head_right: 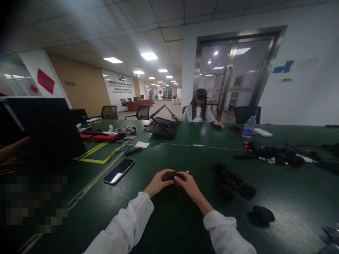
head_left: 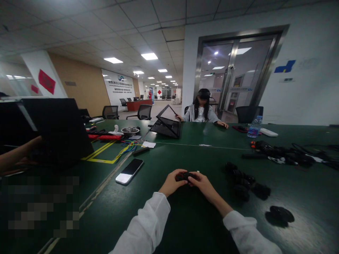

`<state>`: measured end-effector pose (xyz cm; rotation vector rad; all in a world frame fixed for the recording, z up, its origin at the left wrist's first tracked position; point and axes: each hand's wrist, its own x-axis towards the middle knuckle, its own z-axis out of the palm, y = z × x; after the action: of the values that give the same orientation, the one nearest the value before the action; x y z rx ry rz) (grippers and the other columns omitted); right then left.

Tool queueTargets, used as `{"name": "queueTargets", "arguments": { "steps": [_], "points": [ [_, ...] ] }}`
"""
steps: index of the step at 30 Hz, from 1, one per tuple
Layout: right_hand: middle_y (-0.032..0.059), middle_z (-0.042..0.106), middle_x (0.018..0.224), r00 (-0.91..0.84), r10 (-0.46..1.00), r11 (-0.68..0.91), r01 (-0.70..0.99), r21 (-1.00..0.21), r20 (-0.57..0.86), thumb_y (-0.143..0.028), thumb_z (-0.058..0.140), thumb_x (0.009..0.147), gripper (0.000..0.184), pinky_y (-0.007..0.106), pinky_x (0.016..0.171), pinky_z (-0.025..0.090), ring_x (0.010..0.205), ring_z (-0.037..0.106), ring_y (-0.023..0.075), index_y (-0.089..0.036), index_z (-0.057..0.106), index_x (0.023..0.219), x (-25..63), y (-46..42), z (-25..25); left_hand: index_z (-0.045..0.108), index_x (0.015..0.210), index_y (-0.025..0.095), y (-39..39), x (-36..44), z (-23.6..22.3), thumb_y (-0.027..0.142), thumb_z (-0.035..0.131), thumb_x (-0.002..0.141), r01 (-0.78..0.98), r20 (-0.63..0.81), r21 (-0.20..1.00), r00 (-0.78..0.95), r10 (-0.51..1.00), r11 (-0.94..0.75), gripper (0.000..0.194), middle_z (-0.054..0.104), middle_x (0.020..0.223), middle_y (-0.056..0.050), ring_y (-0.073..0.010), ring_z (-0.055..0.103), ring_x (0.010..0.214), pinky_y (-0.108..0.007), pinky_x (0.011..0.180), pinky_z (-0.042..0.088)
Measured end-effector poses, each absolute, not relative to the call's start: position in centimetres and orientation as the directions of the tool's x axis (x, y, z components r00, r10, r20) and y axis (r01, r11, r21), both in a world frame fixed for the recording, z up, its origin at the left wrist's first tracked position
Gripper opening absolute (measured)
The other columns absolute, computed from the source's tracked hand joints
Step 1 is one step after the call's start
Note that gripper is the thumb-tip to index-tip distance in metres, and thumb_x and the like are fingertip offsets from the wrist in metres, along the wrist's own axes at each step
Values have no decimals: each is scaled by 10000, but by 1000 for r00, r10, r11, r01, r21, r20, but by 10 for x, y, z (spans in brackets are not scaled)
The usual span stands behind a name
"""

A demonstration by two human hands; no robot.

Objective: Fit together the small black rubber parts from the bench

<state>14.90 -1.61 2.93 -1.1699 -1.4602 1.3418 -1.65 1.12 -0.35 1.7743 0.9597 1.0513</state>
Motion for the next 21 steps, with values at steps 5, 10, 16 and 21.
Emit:
{"name": "queueTargets", "arguments": {
  "steps": [5,10,16,21],
  "points": [
    [15,575,747,-231,973,1,115,-993,-26,-411,543,681,347,258,607,448,657,552,122,-143,554,901,147,-14,27,540,1022,226,5,-14,0,221,616,664,218,301,895,349,887,-390,365,551,1022,-55,-196,508,922,-318,754,406],
    [-34,529,551,-228,974,19,176,-984,-22,-492,480,692,386,223,467,389,501,500,96,-146,543,852,145,-10,21,544,1010,236,0,-9,2,259,595,676,309,367,827,338,867,-470,339,553,996,-49,-201,499,907,-329,788,388],
    [-40,516,549,-229,973,6,138,-990,-26,-514,465,690,399,203,424,350,474,479,82,-154,525,850,145,-9,18,530,1010,245,-1,-6,4,232,579,683,403,444,737,316,838,-543,331,537,1011,-43,-209,476,938,-351,844,361],
    [-50,495,537,-218,976,7,119,-993,-19,-528,461,687,397,189,397,309,449,452,70,-159,522,823,144,-8,14,529,1004,255,-4,-5,8,198,577,681,440,499,665,340,797,-604,331,522,1028,-35,-209,460,964,-350,859,355]
  ]
}}
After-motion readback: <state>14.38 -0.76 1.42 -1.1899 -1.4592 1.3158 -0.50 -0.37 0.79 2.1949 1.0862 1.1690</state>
